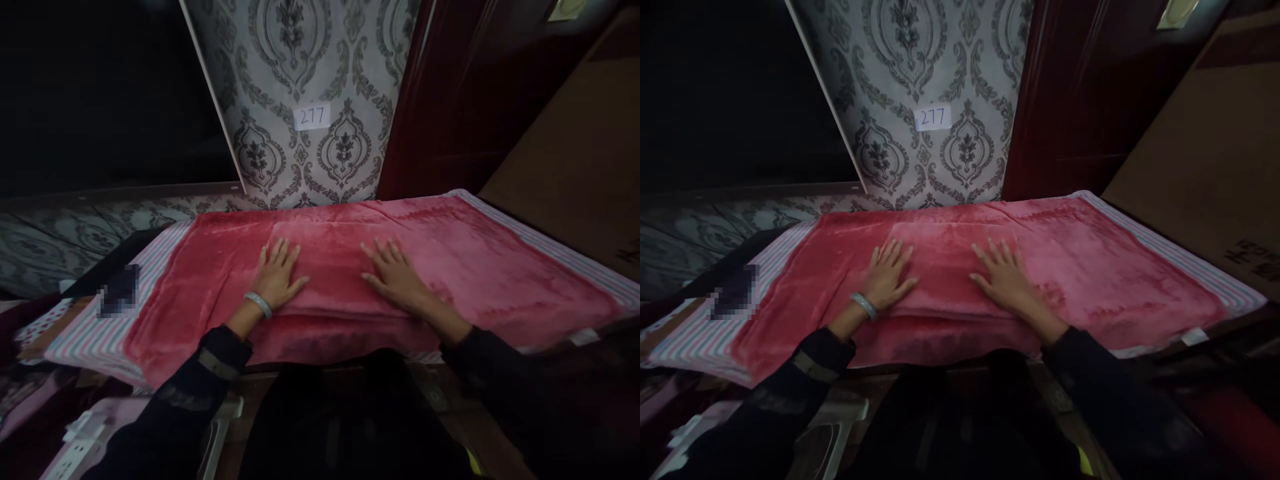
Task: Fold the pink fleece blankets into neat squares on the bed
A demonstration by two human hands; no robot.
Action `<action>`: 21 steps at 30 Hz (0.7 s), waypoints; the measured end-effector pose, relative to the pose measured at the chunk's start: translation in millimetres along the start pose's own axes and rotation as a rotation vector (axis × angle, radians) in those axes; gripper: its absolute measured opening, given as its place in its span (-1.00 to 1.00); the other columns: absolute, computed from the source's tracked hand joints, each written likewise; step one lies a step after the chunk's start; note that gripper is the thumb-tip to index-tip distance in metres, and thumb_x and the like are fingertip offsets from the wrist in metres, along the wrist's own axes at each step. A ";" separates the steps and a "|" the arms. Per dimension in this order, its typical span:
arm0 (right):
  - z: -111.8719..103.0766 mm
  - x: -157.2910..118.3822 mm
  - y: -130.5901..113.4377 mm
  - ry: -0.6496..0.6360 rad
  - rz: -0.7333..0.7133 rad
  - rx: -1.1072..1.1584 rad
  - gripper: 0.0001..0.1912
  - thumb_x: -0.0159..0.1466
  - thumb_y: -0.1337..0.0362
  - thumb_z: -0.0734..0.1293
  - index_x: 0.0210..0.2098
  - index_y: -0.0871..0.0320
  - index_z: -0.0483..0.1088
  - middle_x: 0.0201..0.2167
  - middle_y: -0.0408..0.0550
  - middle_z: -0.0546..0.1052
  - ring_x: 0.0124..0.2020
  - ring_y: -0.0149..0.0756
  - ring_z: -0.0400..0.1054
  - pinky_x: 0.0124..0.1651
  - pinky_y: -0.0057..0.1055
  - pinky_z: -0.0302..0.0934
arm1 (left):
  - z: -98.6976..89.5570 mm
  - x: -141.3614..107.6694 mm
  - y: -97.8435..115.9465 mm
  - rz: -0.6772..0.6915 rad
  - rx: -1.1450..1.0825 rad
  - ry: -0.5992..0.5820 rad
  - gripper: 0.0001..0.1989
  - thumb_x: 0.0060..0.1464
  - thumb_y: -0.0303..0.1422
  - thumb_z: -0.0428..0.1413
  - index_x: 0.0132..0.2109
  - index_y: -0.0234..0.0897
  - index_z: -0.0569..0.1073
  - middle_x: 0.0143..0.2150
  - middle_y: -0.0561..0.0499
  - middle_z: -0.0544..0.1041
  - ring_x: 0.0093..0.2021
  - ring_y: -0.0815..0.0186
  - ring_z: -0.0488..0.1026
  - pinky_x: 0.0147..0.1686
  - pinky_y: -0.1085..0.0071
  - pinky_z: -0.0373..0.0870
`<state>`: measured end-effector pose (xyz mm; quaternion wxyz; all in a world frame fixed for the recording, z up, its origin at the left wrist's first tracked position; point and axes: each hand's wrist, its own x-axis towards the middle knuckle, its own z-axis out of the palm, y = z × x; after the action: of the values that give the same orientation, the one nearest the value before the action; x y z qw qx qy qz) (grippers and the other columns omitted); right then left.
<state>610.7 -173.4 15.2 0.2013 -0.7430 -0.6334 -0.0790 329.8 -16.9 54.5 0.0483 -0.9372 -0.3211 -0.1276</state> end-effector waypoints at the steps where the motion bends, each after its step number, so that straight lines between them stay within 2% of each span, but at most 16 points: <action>1: 10.0 -1.5 -3.9 -0.047 0.009 -0.058 -0.28 0.40 -0.19 0.12 0.44 -0.02 0.10 0.46 0.10 0.09 0.45 0.26 -0.09 0.33 0.29 -0.01 | 9.2 -1.5 3.4 -0.024 0.029 -0.054 -0.25 0.25 -0.01 0.03 0.44 -0.31 0.15 0.49 -0.30 0.05 0.50 -0.09 -0.08 0.39 -0.24 -0.12; 3: 28.9 -9.1 -4.7 -0.102 0.021 -0.124 -0.30 0.42 -0.18 0.10 0.44 -0.06 0.10 0.47 0.08 0.07 0.45 0.25 -0.10 0.34 0.26 -0.03 | 27.3 -7.3 2.8 -0.082 0.054 -0.128 -0.24 0.25 0.02 0.02 0.45 -0.27 0.13 0.51 -0.31 -0.02 0.50 -0.14 -0.10 0.35 -0.30 -0.05; 5: 41.9 -17.0 0.1 -0.105 0.018 -0.144 -0.31 0.43 -0.18 0.07 0.45 -0.08 0.07 0.48 0.06 0.04 0.46 0.21 -0.11 0.36 0.22 -0.04 | 39.4 -12.7 -1.8 -0.121 0.059 -0.153 -0.23 0.25 0.05 0.01 0.46 -0.21 0.11 0.53 -0.28 -0.09 0.51 -0.16 -0.15 0.33 -0.32 -0.01; 9: 49.9 -20.8 8.2 -0.101 0.007 -0.134 -0.31 0.43 -0.20 0.04 0.46 -0.11 0.05 0.48 0.04 0.04 0.46 0.18 -0.11 0.36 0.19 -0.04 | 43.0 -14.3 -5.1 -0.142 0.047 -0.187 -0.21 0.24 0.08 0.02 0.47 -0.15 0.08 0.54 -0.24 -0.11 0.51 -0.18 -0.16 0.31 -0.32 0.04; 16: 50.8 -15.8 9.5 -0.098 -0.002 -0.095 -0.30 0.43 -0.21 0.02 0.45 -0.09 0.08 0.46 0.07 0.10 0.46 0.15 -0.09 0.37 0.20 -0.07 | 36.3 -13.0 -2.6 -0.156 0.048 -0.199 -0.25 0.27 0.02 0.01 0.47 -0.15 0.07 0.54 -0.23 -0.14 0.52 -0.11 -0.20 0.34 -0.30 -0.02; 21: 23.5 -2.6 20.4 -0.311 -0.048 0.046 -0.30 0.43 -0.19 0.04 0.45 -0.06 0.09 0.45 0.07 0.12 0.45 0.13 -0.05 0.36 0.22 0.00 | 29.6 -12.4 -4.7 -0.153 -0.019 -0.207 -0.27 0.28 0.02 0.01 0.46 -0.18 0.12 0.53 -0.24 -0.09 0.52 -0.10 -0.18 0.35 -0.29 -0.06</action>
<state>626.9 -168.8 -11.1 0.1158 -0.7261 -0.6762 0.0468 323.6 -15.4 22.7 -0.0036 -0.9185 -0.3936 -0.0366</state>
